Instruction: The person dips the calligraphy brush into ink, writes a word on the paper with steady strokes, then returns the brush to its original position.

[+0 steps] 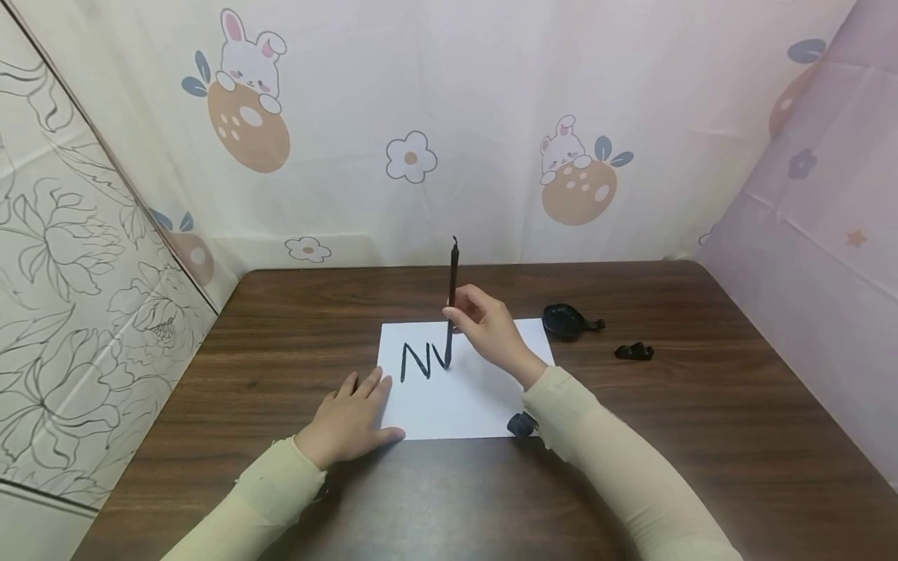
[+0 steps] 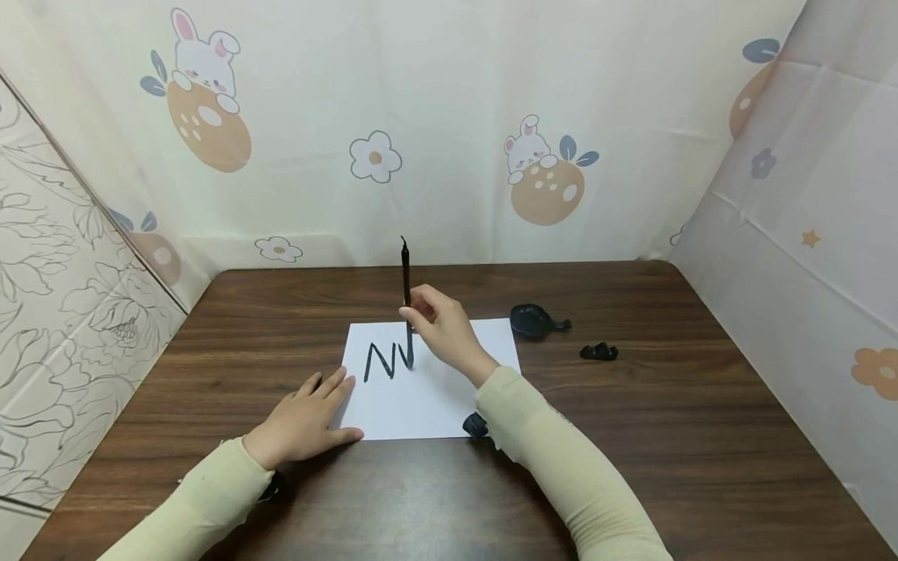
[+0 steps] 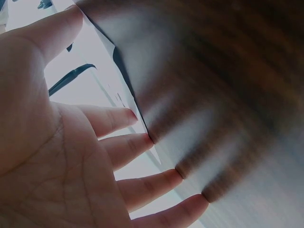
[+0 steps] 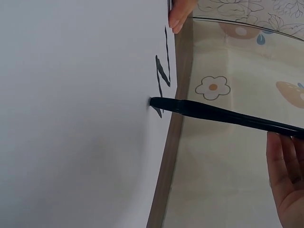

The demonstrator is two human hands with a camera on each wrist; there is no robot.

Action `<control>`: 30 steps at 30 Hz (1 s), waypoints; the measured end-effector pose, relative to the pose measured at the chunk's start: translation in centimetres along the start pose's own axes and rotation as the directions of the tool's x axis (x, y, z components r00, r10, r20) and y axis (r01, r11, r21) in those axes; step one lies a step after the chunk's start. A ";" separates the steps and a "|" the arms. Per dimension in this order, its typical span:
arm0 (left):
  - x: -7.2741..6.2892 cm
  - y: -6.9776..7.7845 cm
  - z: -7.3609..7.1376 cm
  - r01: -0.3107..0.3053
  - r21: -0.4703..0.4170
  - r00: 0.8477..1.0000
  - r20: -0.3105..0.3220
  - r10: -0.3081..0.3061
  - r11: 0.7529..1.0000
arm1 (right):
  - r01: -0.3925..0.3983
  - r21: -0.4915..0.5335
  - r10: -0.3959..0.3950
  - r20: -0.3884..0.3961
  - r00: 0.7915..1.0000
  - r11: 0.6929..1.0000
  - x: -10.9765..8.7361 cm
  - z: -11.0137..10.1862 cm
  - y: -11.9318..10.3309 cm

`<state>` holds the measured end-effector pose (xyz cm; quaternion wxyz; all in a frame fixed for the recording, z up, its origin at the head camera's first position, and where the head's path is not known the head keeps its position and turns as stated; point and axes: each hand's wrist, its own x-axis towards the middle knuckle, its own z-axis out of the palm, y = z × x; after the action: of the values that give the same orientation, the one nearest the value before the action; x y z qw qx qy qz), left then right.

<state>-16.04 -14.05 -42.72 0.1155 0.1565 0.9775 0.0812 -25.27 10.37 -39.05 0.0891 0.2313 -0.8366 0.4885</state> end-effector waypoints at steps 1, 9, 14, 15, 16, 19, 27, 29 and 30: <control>0.0 0.0 0.0 0.001 -0.001 1.000 0.000 -0.001 1.000 | -0.002 -0.002 0.002 0.003 1.000 1.000 0.0 0.0 0.0; 0.0 0.0 0.1 0.001 -0.006 1.000 0.000 -0.001 1.000 | -0.016 0.010 0.016 0.018 1.000 1.000 -0.4 -0.3 -0.2; 0.0 0.0 0.1 0.000 -0.003 1.000 0.002 0.000 1.000 | -0.023 0.013 0.022 0.023 0.999 1.000 -0.6 -0.5 -0.4; 0.0 0.0 0.0 0.000 -0.003 1.000 0.002 0.000 1.000 | -0.026 0.012 0.026 0.025 0.999 1.000 -0.7 -0.5 -0.4; 0.0 0.0 0.0 0.000 -0.003 1.000 0.002 0.000 1.000 | -0.030 0.011 0.030 0.027 0.999 0.999 -0.7 -0.6 -0.4; 0.0 0.1 0.0 0.001 -0.002 1.000 0.002 -0.001 1.000 | -0.036 0.010 0.036 0.029 0.999 0.999 -0.8 -0.7 -0.4; -0.1 0.1 -0.1 0.000 -0.007 1.000 -0.001 0.000 1.000 | -0.010 0.018 0.010 0.020 1.000 1.000 -0.5 -1.1 -0.2; -0.1 0.1 -0.1 -0.002 -0.007 1.000 -0.002 0.002 1.000 | -0.004 0.015 0.004 0.016 1.000 1.000 -0.5 -1.1 -0.1; -0.1 0.1 -0.1 -0.002 -0.006 1.000 -0.002 0.002 1.000 | -0.001 0.014 0.001 0.015 1.000 1.000 -0.4 -1.2 -0.1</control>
<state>-15.93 -14.01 -42.58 0.1148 0.1569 0.9773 0.0845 -24.96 11.45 -38.55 0.0810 0.2352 -0.8338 0.4928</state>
